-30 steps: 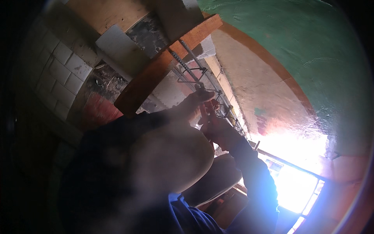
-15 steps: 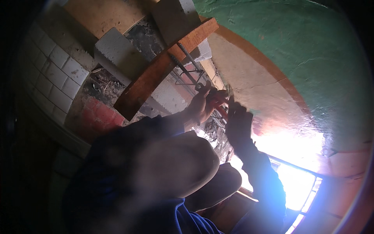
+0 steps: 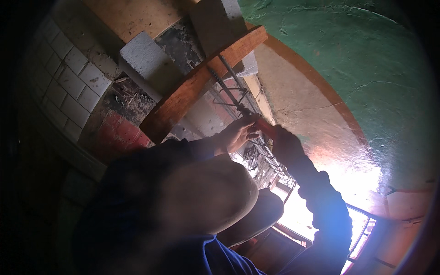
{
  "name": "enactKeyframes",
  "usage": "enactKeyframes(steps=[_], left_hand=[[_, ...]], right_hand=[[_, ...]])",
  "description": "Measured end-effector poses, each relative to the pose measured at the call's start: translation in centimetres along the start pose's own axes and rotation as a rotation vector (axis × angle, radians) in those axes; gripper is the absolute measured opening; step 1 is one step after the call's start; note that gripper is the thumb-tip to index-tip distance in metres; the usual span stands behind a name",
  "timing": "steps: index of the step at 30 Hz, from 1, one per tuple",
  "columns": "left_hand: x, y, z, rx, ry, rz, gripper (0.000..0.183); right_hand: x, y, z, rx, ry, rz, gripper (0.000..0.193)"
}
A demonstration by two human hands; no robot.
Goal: The person assembles a rebar cage by hand, using wire and pliers to secure a rectangular rebar stirrup to longer rebar rods. The person twists wire ties around the joints of the rebar structure to hold it together.
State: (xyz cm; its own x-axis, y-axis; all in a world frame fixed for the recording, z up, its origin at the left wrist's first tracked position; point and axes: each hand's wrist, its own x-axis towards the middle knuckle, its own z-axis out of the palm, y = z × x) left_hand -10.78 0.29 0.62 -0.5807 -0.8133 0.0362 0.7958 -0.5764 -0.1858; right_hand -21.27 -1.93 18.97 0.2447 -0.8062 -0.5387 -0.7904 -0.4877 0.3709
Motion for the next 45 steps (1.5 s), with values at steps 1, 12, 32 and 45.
enactKeyframes(steps=[1, 12, 32, 45], left_hand=[[-0.4, 0.4, -0.2, 0.011, 0.004, -0.021, 0.036], [1.6, 0.4, 0.2, -0.036, 0.048, 0.102, 0.023], [3.3, 0.2, 1.2, -0.105, 0.115, 0.102, 0.025], [1.2, 0.3, 0.0, -0.030, 0.007, 0.060, 0.031]], right_hand=[[0.8, -1.6, -1.7, 0.122, -0.165, -0.031, 0.035], [2.2, -1.0, -5.6, 0.362, -0.427, 0.286, 0.054], [0.7, -0.8, -0.1, -0.526, 0.423, 0.125, 0.078], [1.9, 0.3, -5.5, -0.246, 0.016, -0.032, 0.040]])
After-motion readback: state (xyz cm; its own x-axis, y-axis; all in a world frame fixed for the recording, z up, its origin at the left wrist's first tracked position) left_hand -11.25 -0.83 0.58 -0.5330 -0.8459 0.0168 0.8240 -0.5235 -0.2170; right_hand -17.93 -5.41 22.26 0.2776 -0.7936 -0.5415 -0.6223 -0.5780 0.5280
